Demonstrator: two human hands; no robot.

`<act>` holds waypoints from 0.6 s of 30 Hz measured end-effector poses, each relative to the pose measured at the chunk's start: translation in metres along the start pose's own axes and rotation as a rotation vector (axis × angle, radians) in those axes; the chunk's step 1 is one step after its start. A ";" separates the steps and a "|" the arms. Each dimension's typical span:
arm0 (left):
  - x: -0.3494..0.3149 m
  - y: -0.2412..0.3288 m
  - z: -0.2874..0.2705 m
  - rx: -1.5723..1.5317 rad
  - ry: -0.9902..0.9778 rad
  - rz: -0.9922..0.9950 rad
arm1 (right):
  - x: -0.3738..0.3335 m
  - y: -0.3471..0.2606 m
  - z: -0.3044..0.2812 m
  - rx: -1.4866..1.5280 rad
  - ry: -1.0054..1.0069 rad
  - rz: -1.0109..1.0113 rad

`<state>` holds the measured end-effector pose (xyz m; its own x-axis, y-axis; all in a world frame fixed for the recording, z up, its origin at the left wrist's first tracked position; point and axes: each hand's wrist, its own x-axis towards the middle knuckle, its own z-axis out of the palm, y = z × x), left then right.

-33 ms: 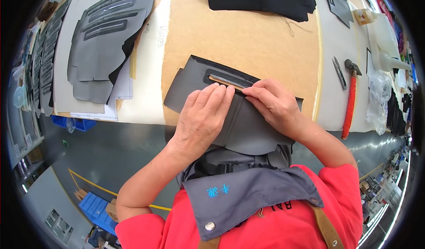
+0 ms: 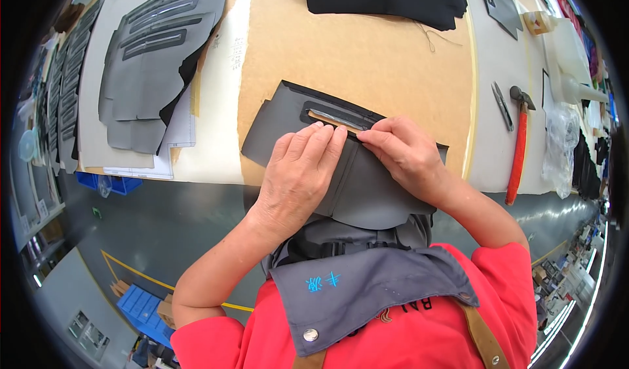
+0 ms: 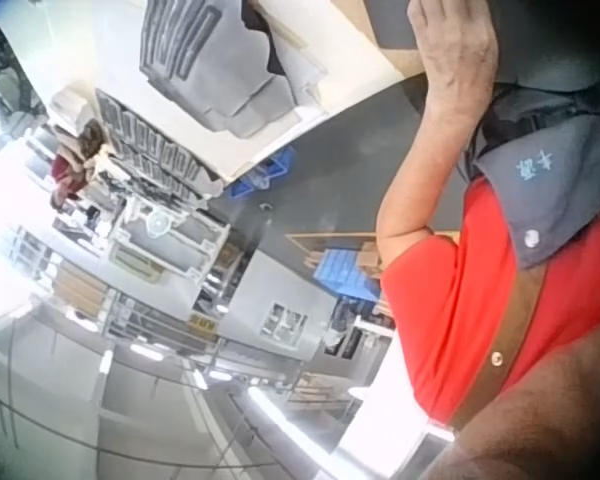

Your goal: Assembling and hammering leather pocket components on a workbench in a workshop.

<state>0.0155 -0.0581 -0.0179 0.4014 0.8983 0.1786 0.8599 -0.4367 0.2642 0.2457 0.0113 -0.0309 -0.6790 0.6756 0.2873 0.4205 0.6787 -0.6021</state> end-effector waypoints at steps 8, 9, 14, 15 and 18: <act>-0.001 0.004 0.001 0.030 -0.006 0.040 | 0.001 -0.006 -0.001 -0.059 0.052 -0.011; -0.002 0.005 0.001 0.010 -0.013 0.058 | -0.002 -0.005 0.000 -0.059 0.049 -0.008; -0.002 0.007 0.002 0.017 -0.012 0.039 | -0.008 0.000 -0.007 -0.121 0.001 -0.122; -0.002 0.007 0.002 0.016 -0.008 0.037 | -0.008 0.000 -0.007 -0.120 0.003 -0.119; -0.001 0.007 -0.001 -0.005 -0.005 0.052 | -0.008 -0.003 -0.008 -0.228 0.000 -0.238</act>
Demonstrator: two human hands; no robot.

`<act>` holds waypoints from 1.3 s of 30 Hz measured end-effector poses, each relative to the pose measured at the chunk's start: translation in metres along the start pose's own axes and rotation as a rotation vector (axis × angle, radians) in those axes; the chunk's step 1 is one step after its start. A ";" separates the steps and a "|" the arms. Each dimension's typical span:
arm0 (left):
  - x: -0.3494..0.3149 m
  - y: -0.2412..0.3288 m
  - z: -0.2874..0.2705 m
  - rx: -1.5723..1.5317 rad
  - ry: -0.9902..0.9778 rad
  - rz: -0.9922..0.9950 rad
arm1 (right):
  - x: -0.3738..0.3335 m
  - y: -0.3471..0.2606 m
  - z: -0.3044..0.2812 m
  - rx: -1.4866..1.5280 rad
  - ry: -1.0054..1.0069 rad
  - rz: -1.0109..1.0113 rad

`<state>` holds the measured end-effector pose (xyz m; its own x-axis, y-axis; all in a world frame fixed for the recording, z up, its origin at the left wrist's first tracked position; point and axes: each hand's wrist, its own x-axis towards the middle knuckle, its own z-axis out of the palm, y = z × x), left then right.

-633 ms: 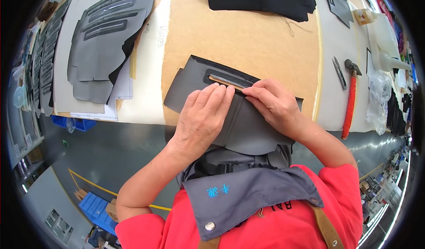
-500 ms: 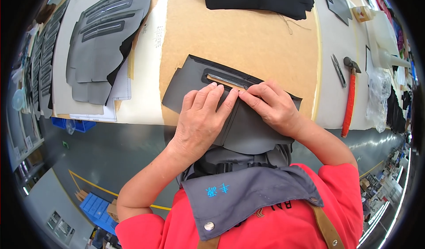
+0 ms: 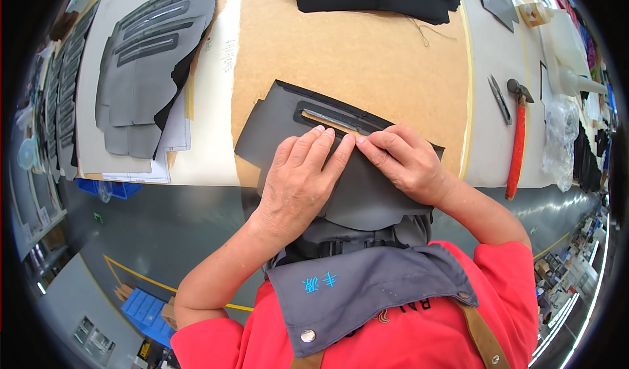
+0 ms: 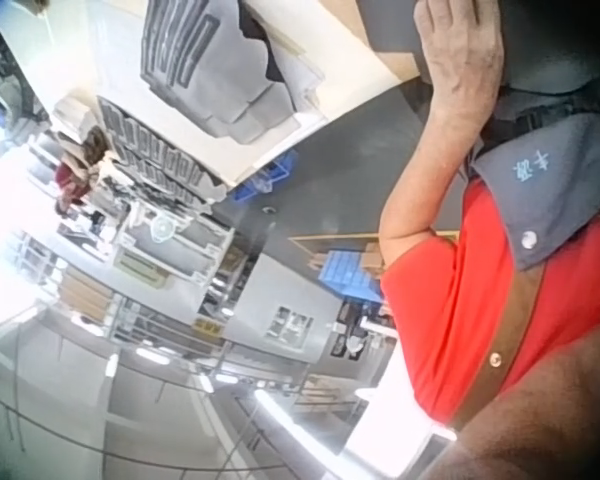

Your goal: Assembling and hammering leather pocket components on a workbench in a workshop.

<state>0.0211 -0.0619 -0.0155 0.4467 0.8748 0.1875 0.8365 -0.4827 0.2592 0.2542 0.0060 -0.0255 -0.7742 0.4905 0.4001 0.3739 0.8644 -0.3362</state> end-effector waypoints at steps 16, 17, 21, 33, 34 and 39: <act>-0.003 0.010 0.005 0.104 0.009 0.008 | -0.005 -0.005 -0.004 0.007 -0.007 0.071; -0.002 0.008 0.004 0.115 -0.001 0.008 | -0.006 -0.005 -0.003 0.014 -0.004 0.131; 0.002 0.007 0.005 0.143 0.017 -0.027 | -0.005 0.000 -0.002 0.111 0.002 0.250; 0.004 0.013 0.005 0.069 0.004 -0.024 | -0.006 0.006 -0.004 -0.023 0.049 0.009; 0.004 0.013 0.006 0.090 0.008 -0.027 | -0.009 0.006 -0.002 0.022 0.048 0.073; 0.002 0.017 0.009 0.133 0.007 -0.041 | -0.016 0.008 -0.006 0.194 0.041 0.238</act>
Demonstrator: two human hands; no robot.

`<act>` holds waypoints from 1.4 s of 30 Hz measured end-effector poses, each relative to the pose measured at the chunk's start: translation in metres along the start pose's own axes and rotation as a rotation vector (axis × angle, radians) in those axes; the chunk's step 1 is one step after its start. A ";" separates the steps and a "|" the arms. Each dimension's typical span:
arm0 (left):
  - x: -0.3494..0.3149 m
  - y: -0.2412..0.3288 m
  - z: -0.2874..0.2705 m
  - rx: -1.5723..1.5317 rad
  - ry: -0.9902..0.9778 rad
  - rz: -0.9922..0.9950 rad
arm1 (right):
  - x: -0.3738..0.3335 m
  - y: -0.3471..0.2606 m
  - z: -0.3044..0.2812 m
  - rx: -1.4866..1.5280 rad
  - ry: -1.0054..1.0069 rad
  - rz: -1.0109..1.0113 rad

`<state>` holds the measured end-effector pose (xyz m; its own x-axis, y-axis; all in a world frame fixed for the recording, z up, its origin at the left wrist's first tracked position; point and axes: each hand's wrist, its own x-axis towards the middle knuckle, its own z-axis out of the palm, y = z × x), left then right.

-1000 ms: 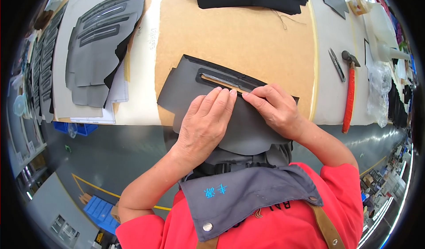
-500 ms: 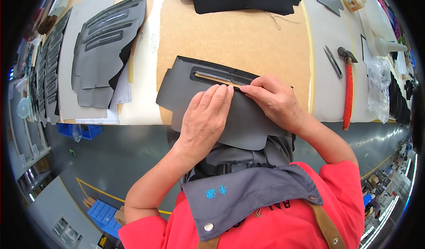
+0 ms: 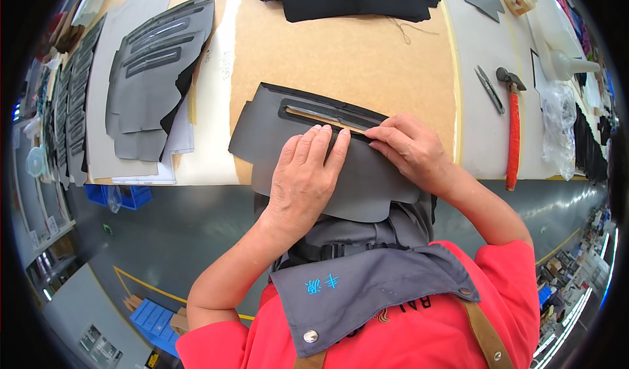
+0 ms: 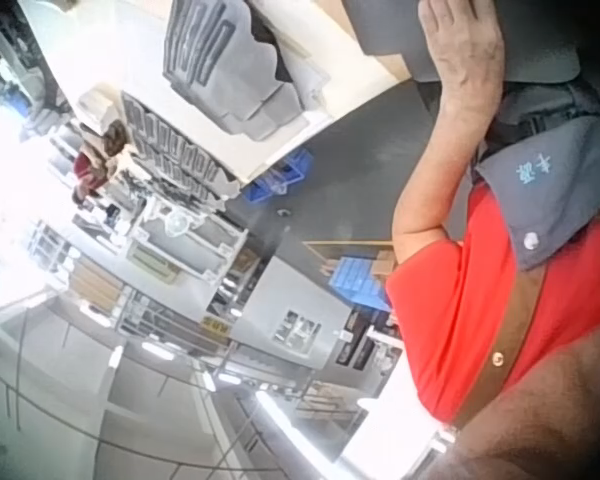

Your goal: Assembling and hammering leather pocket components on a workbench in a workshop.

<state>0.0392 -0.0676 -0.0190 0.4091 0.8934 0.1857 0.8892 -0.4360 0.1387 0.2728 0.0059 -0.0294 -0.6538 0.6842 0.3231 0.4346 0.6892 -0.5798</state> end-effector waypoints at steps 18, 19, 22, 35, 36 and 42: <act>0.004 0.015 -0.004 -0.077 -0.078 0.041 | -0.013 0.006 -0.007 -0.116 0.019 -0.119; 0.004 0.015 -0.004 -0.083 -0.077 0.032 | -0.011 0.005 -0.009 -0.156 0.007 -0.177; 0.004 0.019 -0.002 -0.023 -0.060 0.037 | -0.011 0.005 -0.012 -0.199 -0.005 -0.224; 0.005 0.034 0.002 -0.086 -0.052 -0.007 | -0.025 0.009 -0.009 -0.160 0.060 -0.101; 0.004 0.035 0.002 -0.074 -0.045 -0.010 | -0.026 0.008 -0.010 -0.161 0.056 -0.099; 0.007 0.038 0.003 -0.160 -0.060 -0.013 | -0.030 0.007 -0.014 -0.139 0.068 -0.067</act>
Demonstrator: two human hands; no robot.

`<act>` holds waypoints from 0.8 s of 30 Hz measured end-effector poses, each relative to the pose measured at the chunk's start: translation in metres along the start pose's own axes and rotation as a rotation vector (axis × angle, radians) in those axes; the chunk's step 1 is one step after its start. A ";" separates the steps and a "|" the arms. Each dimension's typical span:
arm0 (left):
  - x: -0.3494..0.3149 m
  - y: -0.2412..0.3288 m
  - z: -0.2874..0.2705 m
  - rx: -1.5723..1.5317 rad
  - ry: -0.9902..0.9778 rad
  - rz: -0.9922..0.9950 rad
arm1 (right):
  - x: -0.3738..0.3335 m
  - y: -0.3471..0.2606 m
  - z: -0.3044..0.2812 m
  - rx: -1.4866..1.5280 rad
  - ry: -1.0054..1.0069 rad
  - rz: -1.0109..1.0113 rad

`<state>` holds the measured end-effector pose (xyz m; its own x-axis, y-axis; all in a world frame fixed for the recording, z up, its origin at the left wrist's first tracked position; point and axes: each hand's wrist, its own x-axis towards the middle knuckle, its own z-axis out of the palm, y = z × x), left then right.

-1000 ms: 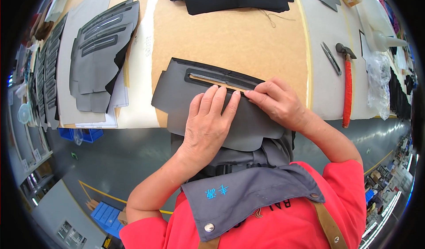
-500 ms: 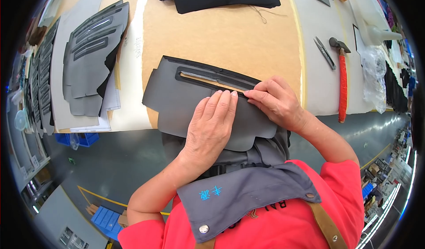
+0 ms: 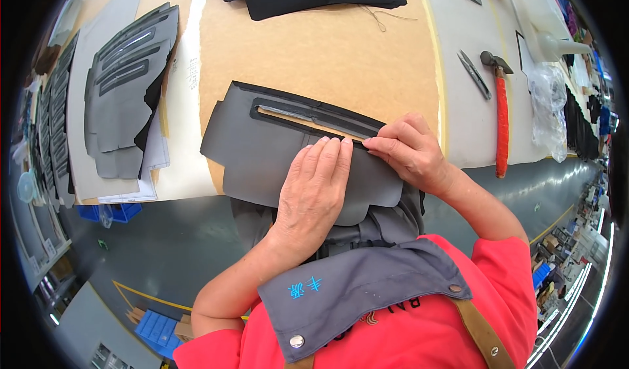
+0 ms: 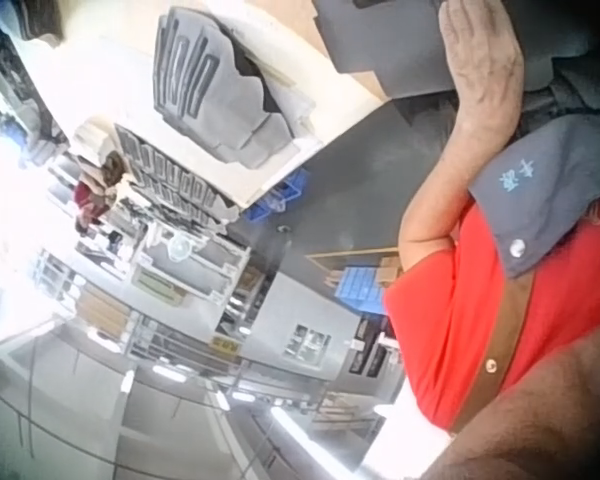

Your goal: Assembling and hammering leather pocket components on a workbench in a workshop.

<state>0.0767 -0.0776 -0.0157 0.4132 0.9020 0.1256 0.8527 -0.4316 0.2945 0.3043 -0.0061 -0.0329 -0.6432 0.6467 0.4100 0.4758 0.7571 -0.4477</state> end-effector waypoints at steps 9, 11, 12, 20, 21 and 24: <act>-0.002 0.003 -0.002 0.014 -0.011 0.016 | -0.007 0.001 -0.001 0.033 0.012 0.064; -0.003 0.004 -0.001 0.018 -0.014 0.017 | -0.006 0.000 -0.003 0.021 -0.009 0.032; -0.003 0.003 -0.002 0.011 -0.012 0.014 | -0.006 0.001 -0.003 0.020 -0.008 0.034; -0.004 0.006 -0.005 0.000 -0.025 0.004 | -0.013 0.003 -0.012 -0.019 -0.077 -0.104; -0.004 0.006 -0.005 -0.004 -0.029 0.000 | -0.014 0.005 -0.012 -0.017 -0.075 -0.099; -0.003 0.005 -0.005 0.018 -0.040 0.010 | -0.016 0.008 -0.014 -0.019 -0.105 -0.153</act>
<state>0.0781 -0.0828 -0.0099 0.4334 0.8966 0.0903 0.8540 -0.4407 0.2767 0.3268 -0.0087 -0.0320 -0.7676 0.5113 0.3865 0.3779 0.8481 -0.3713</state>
